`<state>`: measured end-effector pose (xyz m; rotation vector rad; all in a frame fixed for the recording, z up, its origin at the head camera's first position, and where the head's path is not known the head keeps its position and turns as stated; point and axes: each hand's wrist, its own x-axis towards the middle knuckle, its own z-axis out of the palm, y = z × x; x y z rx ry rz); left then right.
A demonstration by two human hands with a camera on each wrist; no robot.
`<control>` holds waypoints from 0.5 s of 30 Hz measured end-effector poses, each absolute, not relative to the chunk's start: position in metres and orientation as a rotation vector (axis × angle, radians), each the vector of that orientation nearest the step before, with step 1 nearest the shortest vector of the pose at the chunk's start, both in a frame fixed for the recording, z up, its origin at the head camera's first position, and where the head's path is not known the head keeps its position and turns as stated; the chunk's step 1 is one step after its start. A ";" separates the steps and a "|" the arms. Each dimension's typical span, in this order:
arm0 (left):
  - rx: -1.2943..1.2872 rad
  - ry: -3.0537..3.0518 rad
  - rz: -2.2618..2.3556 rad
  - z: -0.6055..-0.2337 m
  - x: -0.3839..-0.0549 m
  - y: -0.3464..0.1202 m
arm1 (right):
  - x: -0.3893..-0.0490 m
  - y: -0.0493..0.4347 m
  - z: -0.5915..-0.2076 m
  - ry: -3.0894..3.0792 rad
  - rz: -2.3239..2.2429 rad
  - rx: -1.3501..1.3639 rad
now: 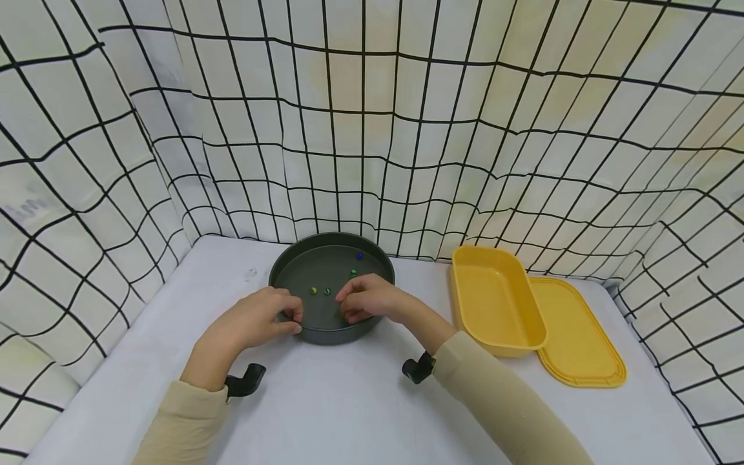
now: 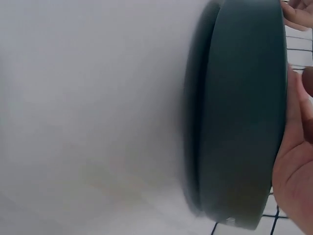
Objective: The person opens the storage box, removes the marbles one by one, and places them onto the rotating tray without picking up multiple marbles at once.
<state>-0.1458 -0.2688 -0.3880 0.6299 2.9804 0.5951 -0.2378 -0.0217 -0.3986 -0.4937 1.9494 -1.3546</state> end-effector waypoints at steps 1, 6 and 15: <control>0.630 2.980 0.596 -0.388 -0.146 -0.269 | -0.237 -0.018 -0.399 1.922 -1.404 -0.485; 0.634 2.969 0.606 -0.389 -0.146 -0.267 | -0.235 0.018 -0.402 1.858 -1.616 -0.439; 0.615 2.968 0.603 -0.387 -0.146 -0.268 | -0.231 0.091 -0.391 1.960 -1.711 -0.317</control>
